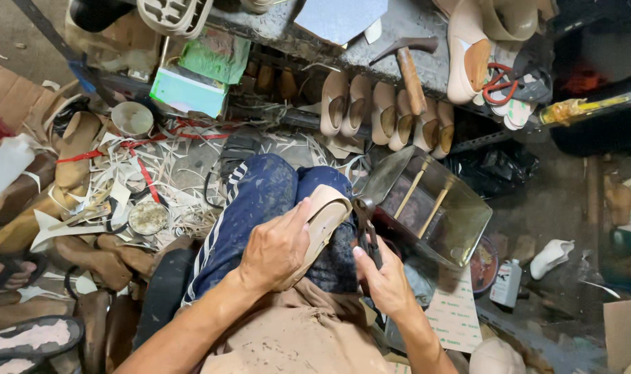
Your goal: The person holds a beige slip-on shoe on their lap and uses pliers to pull and adjust the shoe's upper material along the sole edge. They repeatedly reposition the shoe and use a hammer to tap the sole area, continuing the process of shaping and securing the shoe components.
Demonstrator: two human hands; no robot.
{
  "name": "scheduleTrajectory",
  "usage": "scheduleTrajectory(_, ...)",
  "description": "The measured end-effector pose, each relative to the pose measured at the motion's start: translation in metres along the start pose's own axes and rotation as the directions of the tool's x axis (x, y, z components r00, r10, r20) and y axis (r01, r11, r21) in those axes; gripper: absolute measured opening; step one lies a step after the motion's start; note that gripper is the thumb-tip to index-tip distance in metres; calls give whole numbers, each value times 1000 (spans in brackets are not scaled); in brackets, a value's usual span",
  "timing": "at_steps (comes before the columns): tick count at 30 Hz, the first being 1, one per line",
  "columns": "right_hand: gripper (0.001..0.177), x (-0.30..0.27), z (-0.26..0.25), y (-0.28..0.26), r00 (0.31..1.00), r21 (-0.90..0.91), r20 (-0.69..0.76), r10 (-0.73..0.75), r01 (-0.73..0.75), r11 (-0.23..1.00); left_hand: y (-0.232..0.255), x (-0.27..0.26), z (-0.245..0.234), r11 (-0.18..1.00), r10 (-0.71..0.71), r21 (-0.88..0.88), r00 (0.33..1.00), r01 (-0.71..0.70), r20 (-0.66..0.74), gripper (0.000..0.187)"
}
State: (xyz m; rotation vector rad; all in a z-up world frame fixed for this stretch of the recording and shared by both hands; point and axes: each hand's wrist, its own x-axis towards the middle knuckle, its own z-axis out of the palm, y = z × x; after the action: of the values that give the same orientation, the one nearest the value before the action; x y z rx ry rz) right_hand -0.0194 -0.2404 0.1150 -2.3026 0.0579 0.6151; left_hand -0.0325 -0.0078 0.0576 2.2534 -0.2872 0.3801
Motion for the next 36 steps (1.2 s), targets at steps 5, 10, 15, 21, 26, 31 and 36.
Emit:
scheduleTrajectory(5, 27, 23, 12, -7, 994, 9, -108, 12, -11, 1000, 12, 23, -18, 970, -177, -160, 983, 183, 53, 58)
scheduleTrajectory(10, 47, 54, 30, -13, 980, 12, -195, 33, -32, 999, -12, 40, 14, 889, -377, -209, 910, 408, 170, 81)
scheduleTrajectory(15, 19, 56, 44, 10, 986, 410, -116, -121, 159, 898, -24, 44, -5, 625, -566, -438, 761, 647, 317, 85)
scheduleTrajectory(21, 27, -28, -7, -54, 985, 312, 165, -46, -8, 950, 11, 55, -80, 799, -255, -537, 962, 269, 101, 85)
scheduleTrajectory(26, 32, -63, -31, -74, 930, -25, 359, -80, 95, 995, 11, 47, -75, 878, -54, -476, 998, 53, 12, 75)
scheduleTrajectory(31, 53, -80, -43, -85, 893, 77, 447, 52, -97, 992, 20, 34, -69, 887, 1, -462, 999, 20, 45, 80)
scheduleTrajectory(36, 47, -95, -68, -102, 782, -9, 567, 260, -310, 951, 29, 21, -58, 901, 131, -425, 989, -91, 64, 81)
